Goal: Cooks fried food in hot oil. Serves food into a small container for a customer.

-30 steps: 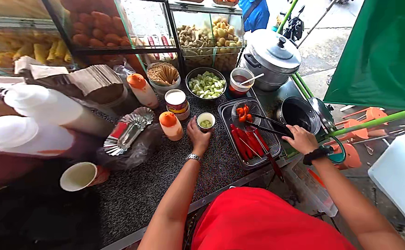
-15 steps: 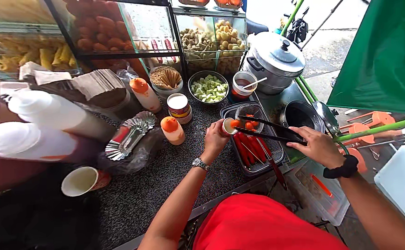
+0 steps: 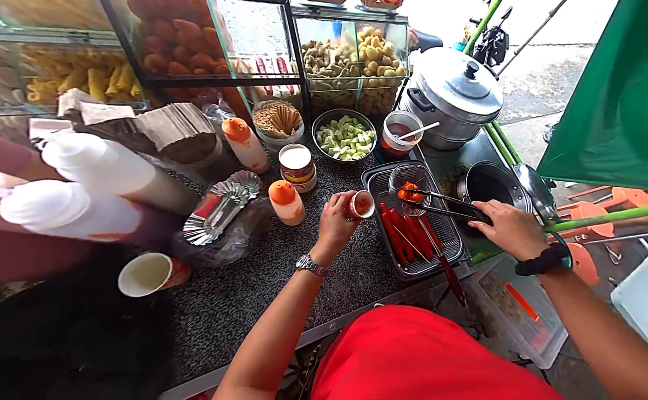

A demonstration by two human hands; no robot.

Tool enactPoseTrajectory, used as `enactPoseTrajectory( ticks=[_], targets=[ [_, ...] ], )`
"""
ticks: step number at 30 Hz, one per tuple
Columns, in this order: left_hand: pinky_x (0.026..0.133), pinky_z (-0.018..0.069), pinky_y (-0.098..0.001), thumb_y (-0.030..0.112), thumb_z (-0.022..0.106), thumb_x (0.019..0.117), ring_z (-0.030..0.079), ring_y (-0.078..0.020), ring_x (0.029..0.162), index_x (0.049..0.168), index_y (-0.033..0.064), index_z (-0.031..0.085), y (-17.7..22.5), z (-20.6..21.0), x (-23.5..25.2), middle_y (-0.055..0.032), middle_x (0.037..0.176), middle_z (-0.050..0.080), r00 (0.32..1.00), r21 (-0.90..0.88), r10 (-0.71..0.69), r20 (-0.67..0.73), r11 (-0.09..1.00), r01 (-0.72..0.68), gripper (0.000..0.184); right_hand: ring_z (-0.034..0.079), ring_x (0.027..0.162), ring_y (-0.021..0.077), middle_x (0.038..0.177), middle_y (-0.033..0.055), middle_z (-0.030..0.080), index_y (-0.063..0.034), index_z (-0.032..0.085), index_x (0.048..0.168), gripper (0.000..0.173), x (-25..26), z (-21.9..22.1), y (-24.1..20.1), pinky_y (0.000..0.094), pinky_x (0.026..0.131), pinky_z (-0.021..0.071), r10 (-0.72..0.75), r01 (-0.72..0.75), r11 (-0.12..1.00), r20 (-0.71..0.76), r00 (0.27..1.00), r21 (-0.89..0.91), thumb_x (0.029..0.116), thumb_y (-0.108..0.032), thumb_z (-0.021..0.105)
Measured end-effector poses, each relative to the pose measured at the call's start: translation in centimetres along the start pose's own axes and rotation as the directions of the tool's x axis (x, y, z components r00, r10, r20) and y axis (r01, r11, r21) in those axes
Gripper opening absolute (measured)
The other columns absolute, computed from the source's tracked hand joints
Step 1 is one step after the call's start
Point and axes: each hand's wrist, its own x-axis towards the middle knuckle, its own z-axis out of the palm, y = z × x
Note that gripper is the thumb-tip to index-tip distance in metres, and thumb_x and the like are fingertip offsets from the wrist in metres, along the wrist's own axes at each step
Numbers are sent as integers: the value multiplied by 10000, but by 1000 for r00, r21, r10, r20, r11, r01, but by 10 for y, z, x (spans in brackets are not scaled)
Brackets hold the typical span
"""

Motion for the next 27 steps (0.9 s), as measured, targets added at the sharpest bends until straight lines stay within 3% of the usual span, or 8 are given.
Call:
enactPoseTrajectory(
  ticks=[3,10,11,13,16,22,25,27],
  targets=[
    [1019,489,-585,76,896,757,595,-381,1227,1393,45,576,-7,1,1,-208,1382,574,1000,-104,-18,8,994,19,713,702,953,415,1100,204,715,-72,685,1325,490,-6,-23,-5,645,798,533,-74,87,977,-72,995,196,937,-365,750],
    [1009,539,-465,6,879,748,606,-276,1235,1433,24,505,-10,16,-1,-196,1399,559,998,-463,-7,57,886,33,780,712,999,253,1143,116,734,-96,705,1293,472,8,-34,-31,520,868,563,-195,215,871,-91,977,442,947,-416,709],
    [1006,542,-460,-22,869,746,611,-266,1230,1439,32,497,-11,16,-4,-188,1408,556,998,-509,-6,58,860,35,788,709,929,197,1122,95,743,-98,709,1288,438,8,-38,-27,459,825,572,-172,176,853,-54,984,492,956,-383,707],
    [988,559,-439,-55,861,735,619,-243,1218,1425,41,508,-13,16,-8,-171,1390,566,999,-556,23,40,831,3,781,577,634,60,902,12,727,-110,715,1269,361,10,-41,-21,276,589,491,-128,44,793,96,987,607,990,-335,678],
    [1008,545,-419,-42,858,739,599,-237,1243,1415,16,517,-13,15,-8,-175,1405,551,997,-544,77,32,837,-47,759,495,516,-16,841,-32,722,-67,698,1260,308,15,-40,-23,165,476,398,-174,-133,702,350,920,699,1038,-264,613],
    [1004,558,-416,-49,862,732,615,-238,1231,1420,15,513,-8,20,-15,-177,1410,545,994,-521,98,44,851,-61,774,513,569,15,836,-9,707,-83,726,1219,333,23,-21,-38,222,558,444,-204,-98,803,427,881,587,1034,-338,619],
    [994,564,-428,-45,867,737,631,-252,1214,1430,15,489,-13,27,-23,-190,1410,550,997,-541,12,78,841,32,791,579,643,62,914,25,733,-122,727,1255,366,16,-23,-32,284,629,500,-226,4,831,330,916,556,1006,-380,653],
    [997,563,-451,-18,875,744,622,-267,1228,1445,32,482,-19,29,-26,-192,1423,542,996,-537,-50,74,840,82,805,680,794,169,1075,86,749,-125,723,1277,378,10,-32,-18,420,739,573,-169,46,860,198,965,508,990,-366,677]
  ],
)
